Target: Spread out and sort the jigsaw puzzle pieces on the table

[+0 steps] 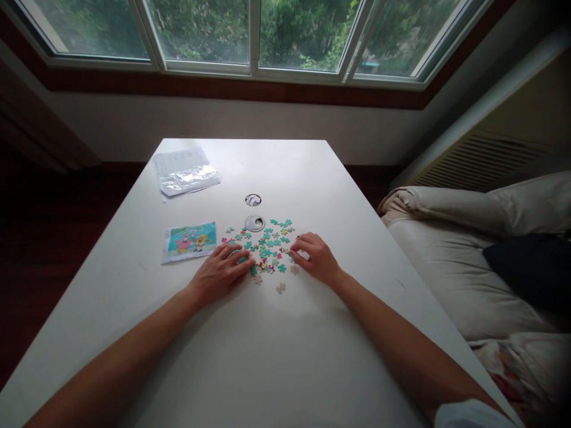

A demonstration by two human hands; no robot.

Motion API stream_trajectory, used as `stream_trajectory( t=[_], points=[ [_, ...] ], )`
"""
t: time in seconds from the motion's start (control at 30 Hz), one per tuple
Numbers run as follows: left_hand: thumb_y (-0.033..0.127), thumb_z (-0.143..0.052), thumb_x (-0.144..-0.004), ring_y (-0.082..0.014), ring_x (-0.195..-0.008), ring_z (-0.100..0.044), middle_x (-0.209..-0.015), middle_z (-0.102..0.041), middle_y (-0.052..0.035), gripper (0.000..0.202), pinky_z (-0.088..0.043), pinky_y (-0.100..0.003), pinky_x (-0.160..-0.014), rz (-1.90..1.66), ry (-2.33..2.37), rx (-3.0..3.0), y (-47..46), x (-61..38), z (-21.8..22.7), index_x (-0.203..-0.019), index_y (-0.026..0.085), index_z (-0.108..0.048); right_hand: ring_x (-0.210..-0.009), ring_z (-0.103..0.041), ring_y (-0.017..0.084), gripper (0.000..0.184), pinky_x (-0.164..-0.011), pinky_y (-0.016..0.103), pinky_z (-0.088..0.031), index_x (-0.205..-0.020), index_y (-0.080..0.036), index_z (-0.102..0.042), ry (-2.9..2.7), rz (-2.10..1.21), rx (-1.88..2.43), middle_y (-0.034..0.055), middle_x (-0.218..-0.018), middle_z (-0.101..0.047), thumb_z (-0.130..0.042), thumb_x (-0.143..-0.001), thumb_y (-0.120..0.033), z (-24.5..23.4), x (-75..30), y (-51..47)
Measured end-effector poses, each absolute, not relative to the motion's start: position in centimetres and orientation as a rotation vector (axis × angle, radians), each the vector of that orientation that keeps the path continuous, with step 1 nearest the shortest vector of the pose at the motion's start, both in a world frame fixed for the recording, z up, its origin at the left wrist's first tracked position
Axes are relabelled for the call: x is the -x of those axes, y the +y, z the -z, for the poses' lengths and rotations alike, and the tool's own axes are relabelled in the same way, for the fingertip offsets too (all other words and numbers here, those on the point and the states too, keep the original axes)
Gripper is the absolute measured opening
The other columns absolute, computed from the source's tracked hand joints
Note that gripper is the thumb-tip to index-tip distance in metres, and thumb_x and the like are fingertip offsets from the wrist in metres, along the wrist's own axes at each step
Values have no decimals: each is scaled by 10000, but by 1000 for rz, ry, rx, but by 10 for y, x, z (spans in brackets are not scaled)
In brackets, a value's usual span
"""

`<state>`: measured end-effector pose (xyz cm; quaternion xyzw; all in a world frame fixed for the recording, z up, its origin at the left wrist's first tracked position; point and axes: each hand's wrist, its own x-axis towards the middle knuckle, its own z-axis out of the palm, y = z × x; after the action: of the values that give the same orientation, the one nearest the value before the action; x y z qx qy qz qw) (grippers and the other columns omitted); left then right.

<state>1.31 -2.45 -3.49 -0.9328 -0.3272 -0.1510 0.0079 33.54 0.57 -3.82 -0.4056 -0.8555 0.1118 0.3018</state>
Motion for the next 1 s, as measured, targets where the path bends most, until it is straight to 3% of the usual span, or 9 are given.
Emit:
stream_trajectory(
  t=[0.37, 0.6, 0.7, 0.8, 1.0],
  points=[
    [211, -518, -991, -290, -1297, -495, -1415, -585, -65, 417, -444, -491, -1052, 432, -982, 2946, -26, -14, 34, -1394, 307, -571, -939, -542, 226, 82, -880, 380, -413, -832, -215, -682, -2179, -248, 1390, 60, -942, -639, -665, -901, -257, 48, -342, 12],
    [205, -519, -990, -274, -1274, -530, -1378, -621, -76, 415, -458, -472, -1050, 473, -1004, 2958, -26, -16, 33, -1394, 281, -575, -923, -552, 205, 105, -856, 351, -380, -885, -220, -662, -2382, -330, 1181, 57, -950, -652, -610, -954, -279, 30, -333, 3],
    [219, -515, -992, -268, -1269, -540, -1368, -633, -87, 415, -464, -458, -1054, 514, -1040, 2972, -27, -17, 33, -1403, 242, -566, -876, -555, 193, 164, -842, 341, -354, -825, -210, -632, -2543, -326, 1117, 45, -873, -650, -604, -958, -302, 20, -332, -2],
    [237, -512, -993, -265, -1267, -544, -1361, -641, -90, 407, -460, -456, -1063, 560, -1059, 2980, -27, -16, 36, -1396, 224, -567, -798, -559, 172, 216, -822, 334, -334, -784, -202, -592, -2652, -331, 1148, 22, -789, -638, -625, -944, -344, 10, -336, -6],
    [278, -507, -999, -276, -1253, -546, -1333, -649, -115, 419, -443, -492, -1079, 584, -1152, 2939, -25, -15, 40, -1408, 198, -545, -822, -604, 188, 176, -813, 341, -318, -849, -218, -615, -2738, -286, 1185, 20, -829, -679, -724, -867, -355, 3, -339, -15]
  ],
)
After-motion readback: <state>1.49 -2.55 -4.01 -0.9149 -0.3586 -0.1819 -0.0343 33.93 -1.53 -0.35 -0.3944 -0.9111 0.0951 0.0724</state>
